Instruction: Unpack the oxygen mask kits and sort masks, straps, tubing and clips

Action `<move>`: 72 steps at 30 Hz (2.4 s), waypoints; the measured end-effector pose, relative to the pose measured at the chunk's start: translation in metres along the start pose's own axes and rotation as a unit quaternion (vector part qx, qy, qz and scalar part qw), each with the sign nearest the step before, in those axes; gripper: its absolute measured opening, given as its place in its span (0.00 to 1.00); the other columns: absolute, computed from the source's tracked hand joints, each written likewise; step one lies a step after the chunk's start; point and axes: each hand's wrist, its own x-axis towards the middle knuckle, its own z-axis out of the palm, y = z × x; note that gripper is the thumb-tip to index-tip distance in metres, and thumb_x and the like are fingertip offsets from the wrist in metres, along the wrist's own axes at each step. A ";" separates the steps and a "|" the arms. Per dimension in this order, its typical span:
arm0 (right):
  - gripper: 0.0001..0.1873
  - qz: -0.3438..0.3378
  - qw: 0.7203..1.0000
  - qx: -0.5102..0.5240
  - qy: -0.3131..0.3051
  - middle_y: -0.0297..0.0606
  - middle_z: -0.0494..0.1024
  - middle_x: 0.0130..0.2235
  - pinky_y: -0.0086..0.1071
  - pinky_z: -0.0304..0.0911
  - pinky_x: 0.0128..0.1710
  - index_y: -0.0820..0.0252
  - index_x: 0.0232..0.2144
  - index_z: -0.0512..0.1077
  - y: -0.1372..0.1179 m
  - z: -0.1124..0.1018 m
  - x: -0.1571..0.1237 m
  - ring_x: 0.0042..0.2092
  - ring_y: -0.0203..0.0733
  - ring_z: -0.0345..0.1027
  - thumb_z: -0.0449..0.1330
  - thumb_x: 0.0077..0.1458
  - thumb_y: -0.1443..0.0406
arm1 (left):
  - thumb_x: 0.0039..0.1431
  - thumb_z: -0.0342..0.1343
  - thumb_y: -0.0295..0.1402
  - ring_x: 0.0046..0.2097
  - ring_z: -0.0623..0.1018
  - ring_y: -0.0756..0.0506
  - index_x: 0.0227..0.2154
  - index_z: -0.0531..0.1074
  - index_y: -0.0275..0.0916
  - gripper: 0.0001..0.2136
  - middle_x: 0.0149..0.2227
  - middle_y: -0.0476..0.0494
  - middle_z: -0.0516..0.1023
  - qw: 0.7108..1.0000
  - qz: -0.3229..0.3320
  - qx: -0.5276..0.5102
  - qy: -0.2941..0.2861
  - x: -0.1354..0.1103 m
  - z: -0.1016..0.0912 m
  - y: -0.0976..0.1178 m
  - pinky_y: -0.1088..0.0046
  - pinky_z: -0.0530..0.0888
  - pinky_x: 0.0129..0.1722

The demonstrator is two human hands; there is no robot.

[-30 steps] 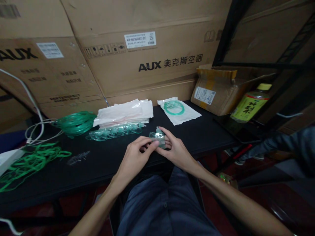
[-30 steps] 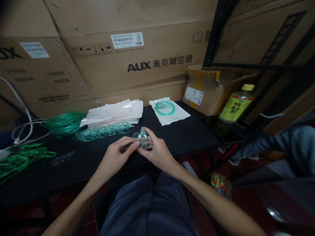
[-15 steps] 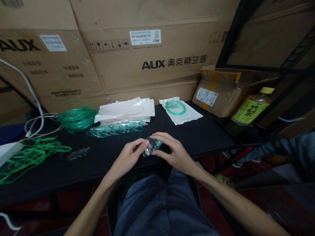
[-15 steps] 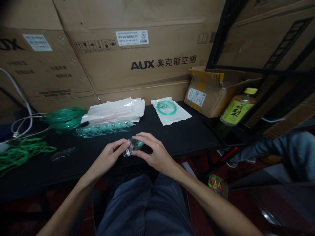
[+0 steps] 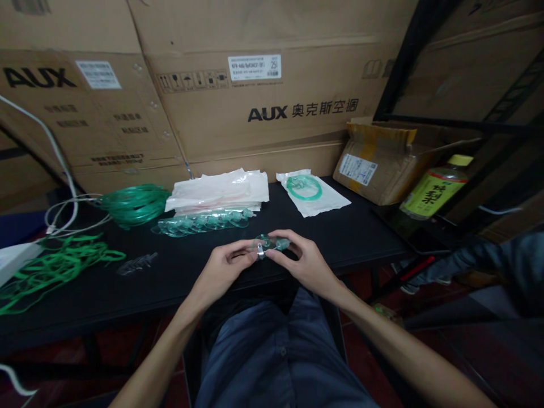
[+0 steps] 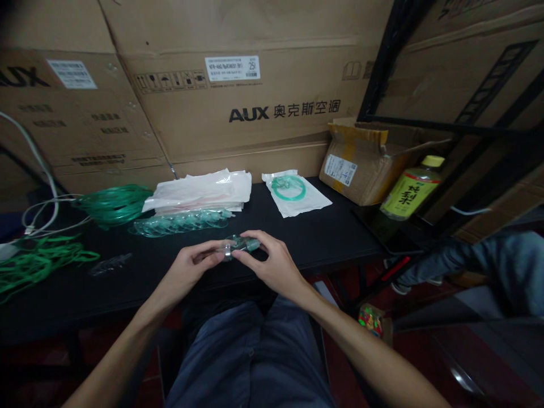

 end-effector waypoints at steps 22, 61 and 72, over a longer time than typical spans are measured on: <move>0.10 -0.008 0.999 -0.045 -0.017 0.35 0.82 0.38 0.31 0.68 0.42 0.58 0.41 0.76 -0.004 -0.006 -0.001 0.41 0.42 0.76 0.67 0.58 0.61 | 0.61 0.63 0.40 0.37 0.82 0.45 0.51 0.77 0.35 0.19 0.37 0.43 0.84 1.000 0.008 -0.004 -0.026 -0.002 0.002 -0.006 0.71 0.79 0.43; 0.11 -0.182 0.968 -0.152 0.078 0.42 0.85 0.43 0.36 0.72 0.46 0.58 0.44 0.80 -0.005 0.012 -0.008 0.45 0.43 0.79 0.60 0.63 0.71 | 0.66 0.61 0.37 0.40 0.78 0.48 0.37 0.81 0.42 0.07 0.37 0.48 0.79 0.973 0.163 0.156 0.041 -0.005 0.009 -0.008 0.74 0.71 0.42; 0.14 -0.229 0.956 -0.162 0.083 0.45 0.84 0.46 0.33 0.74 0.49 0.61 0.48 0.79 0.002 0.018 -0.008 0.46 0.41 0.80 0.58 0.64 0.73 | 0.67 0.60 0.37 0.40 0.78 0.48 0.37 0.82 0.43 0.07 0.38 0.49 0.80 0.975 0.157 0.152 0.039 -0.007 0.007 -0.009 0.74 0.71 0.43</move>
